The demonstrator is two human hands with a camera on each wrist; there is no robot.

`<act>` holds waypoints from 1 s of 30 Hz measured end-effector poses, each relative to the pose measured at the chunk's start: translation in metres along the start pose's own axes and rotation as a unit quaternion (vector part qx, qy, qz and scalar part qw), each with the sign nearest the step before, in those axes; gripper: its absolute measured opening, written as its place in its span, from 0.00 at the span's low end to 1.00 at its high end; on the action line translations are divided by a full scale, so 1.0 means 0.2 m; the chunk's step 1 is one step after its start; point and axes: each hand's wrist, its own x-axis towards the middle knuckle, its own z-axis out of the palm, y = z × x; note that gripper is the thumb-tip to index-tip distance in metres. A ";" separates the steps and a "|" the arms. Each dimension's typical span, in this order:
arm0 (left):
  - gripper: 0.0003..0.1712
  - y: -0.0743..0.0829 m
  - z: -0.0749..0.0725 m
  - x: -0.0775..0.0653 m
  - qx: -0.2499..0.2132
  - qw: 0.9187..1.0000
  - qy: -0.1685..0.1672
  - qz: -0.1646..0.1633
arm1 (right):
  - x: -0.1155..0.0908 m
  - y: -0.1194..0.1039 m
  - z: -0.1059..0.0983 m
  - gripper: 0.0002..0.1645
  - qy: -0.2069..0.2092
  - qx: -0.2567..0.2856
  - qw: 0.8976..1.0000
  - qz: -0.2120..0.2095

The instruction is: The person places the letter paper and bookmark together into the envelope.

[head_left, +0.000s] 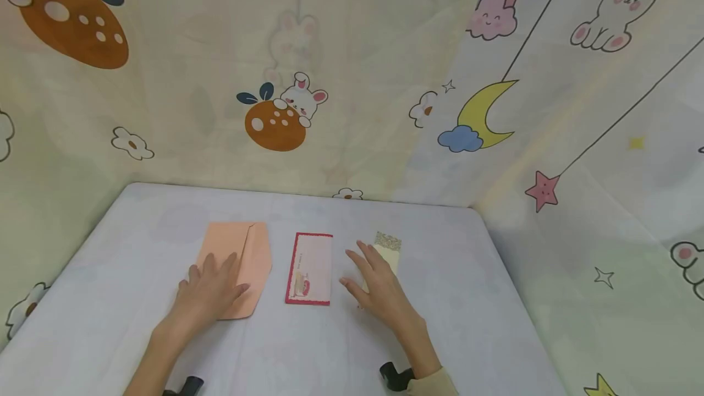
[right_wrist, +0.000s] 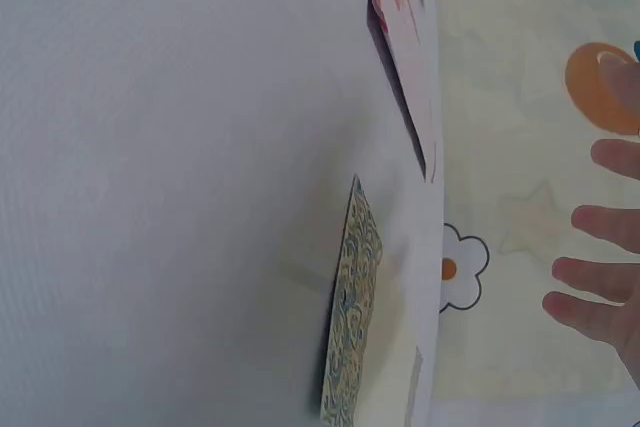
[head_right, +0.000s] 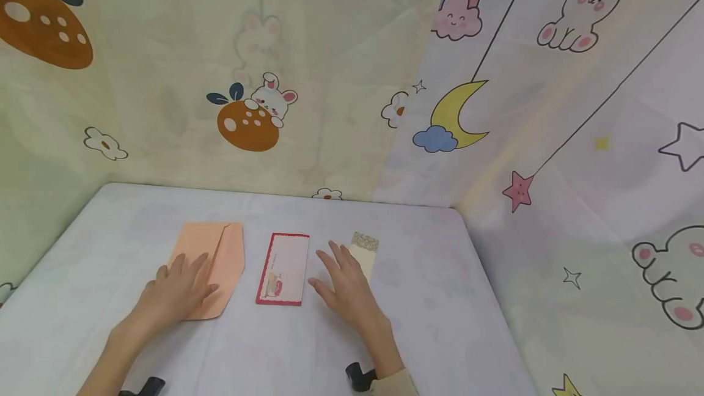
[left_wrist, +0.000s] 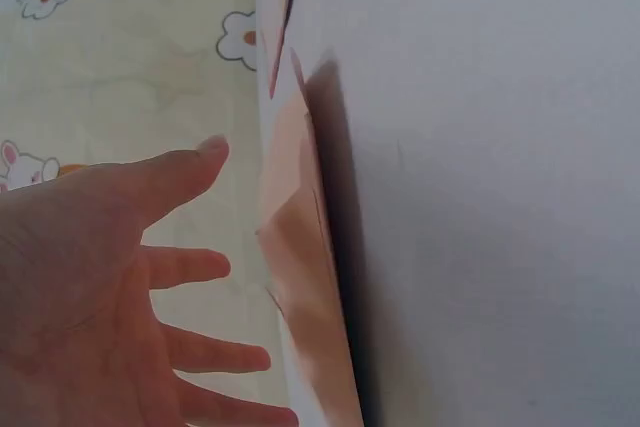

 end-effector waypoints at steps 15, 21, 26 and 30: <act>0.35 -0.03 0.07 -0.01 -0.037 0.999 0.003 -0.014 | 0.11 -0.14 0.14 0.30 -0.101 0.024 0.995 -0.008; 0.31 -0.03 0.07 -0.02 -0.043 0.999 0.019 -0.003 | 0.13 -0.19 0.21 0.28 -0.120 0.000 0.992 -0.035; 0.31 -0.01 0.07 -0.02 -0.047 0.999 0.019 -0.005 | 0.16 -0.25 0.25 0.25 -0.123 -0.013 0.990 -0.066; 0.30 -0.01 0.06 -0.02 -0.048 0.999 0.017 -0.007 | 0.19 -0.29 0.28 0.24 -0.135 -0.012 0.988 -0.079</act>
